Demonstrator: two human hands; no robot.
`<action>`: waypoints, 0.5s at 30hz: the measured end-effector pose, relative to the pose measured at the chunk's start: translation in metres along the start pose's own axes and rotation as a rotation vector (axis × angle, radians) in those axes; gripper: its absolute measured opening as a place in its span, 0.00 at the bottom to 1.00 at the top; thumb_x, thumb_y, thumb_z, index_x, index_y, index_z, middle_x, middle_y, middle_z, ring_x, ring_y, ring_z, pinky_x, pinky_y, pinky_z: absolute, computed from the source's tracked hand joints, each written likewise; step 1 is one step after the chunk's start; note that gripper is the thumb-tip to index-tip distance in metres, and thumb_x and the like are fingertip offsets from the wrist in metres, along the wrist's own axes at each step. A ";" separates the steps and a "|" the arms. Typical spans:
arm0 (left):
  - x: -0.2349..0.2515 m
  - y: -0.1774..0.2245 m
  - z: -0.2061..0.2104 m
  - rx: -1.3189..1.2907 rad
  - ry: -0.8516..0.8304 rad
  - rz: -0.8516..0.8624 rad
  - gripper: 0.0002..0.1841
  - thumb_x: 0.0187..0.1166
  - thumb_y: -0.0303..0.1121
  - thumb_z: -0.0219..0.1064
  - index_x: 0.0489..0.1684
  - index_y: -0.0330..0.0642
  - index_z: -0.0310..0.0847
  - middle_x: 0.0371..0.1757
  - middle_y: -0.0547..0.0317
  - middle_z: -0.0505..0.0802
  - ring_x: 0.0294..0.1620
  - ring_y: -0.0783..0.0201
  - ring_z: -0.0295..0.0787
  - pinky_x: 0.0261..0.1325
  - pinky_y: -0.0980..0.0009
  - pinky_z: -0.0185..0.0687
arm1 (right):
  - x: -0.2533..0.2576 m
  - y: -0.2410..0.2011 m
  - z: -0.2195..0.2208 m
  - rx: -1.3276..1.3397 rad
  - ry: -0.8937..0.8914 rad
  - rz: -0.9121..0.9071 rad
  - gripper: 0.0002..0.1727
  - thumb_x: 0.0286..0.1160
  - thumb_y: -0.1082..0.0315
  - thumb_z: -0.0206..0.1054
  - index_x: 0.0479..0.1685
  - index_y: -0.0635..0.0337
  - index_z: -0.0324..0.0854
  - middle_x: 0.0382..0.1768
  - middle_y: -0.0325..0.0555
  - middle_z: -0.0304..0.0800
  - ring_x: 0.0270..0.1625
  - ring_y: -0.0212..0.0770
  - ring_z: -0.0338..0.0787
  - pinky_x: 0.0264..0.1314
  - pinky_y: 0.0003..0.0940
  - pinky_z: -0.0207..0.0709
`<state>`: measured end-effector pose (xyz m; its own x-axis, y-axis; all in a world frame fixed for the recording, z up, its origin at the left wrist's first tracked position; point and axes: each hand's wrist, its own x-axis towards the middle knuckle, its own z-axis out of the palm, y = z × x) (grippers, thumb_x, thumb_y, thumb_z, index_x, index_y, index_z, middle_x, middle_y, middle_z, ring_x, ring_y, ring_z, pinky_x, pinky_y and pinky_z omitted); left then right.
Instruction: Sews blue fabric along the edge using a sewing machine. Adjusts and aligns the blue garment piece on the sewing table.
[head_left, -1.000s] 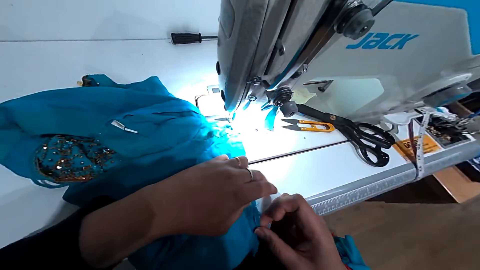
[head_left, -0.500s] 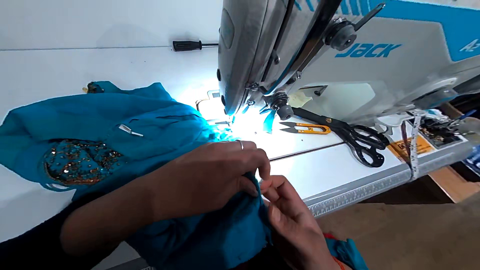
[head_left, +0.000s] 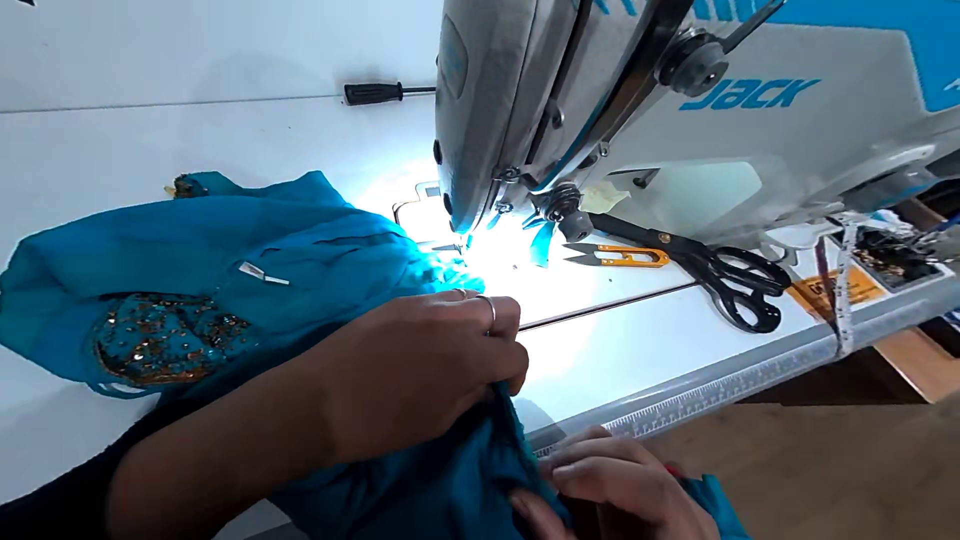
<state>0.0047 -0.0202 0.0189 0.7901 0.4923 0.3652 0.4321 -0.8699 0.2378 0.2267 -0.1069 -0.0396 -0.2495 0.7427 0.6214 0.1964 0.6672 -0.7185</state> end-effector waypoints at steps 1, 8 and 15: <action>0.000 -0.001 -0.001 -0.005 0.023 -0.003 0.09 0.77 0.35 0.62 0.33 0.58 0.90 0.37 0.73 0.85 0.40 0.77 0.82 0.37 0.83 0.77 | -0.002 0.000 0.001 0.059 0.001 0.022 0.17 0.70 0.70 0.79 0.49 0.56 0.75 0.47 0.39 0.86 0.50 0.24 0.89 0.51 0.15 0.85; 0.001 -0.004 -0.006 -0.030 0.116 -0.033 0.07 0.73 0.32 0.64 0.29 0.56 0.87 0.32 0.75 0.83 0.32 0.80 0.80 0.29 0.83 0.74 | -0.008 0.005 -0.004 0.210 -0.180 0.261 0.15 0.73 0.66 0.78 0.45 0.63 0.76 0.38 0.45 0.87 0.42 0.26 0.88 0.43 0.18 0.83; -0.002 0.001 0.016 -0.060 0.019 -0.034 0.06 0.77 0.39 0.64 0.37 0.58 0.88 0.38 0.73 0.86 0.40 0.76 0.85 0.37 0.80 0.81 | -0.018 -0.016 0.001 0.937 -0.224 0.585 0.09 0.81 0.68 0.68 0.54 0.46 0.79 0.49 0.22 0.90 0.53 0.16 0.87 0.57 0.19 0.82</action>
<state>0.0112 -0.0227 0.0041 0.7666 0.5228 0.3727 0.4317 -0.8494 0.3036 0.2272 -0.1305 -0.0398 -0.5360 0.8371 0.1098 -0.4271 -0.1567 -0.8905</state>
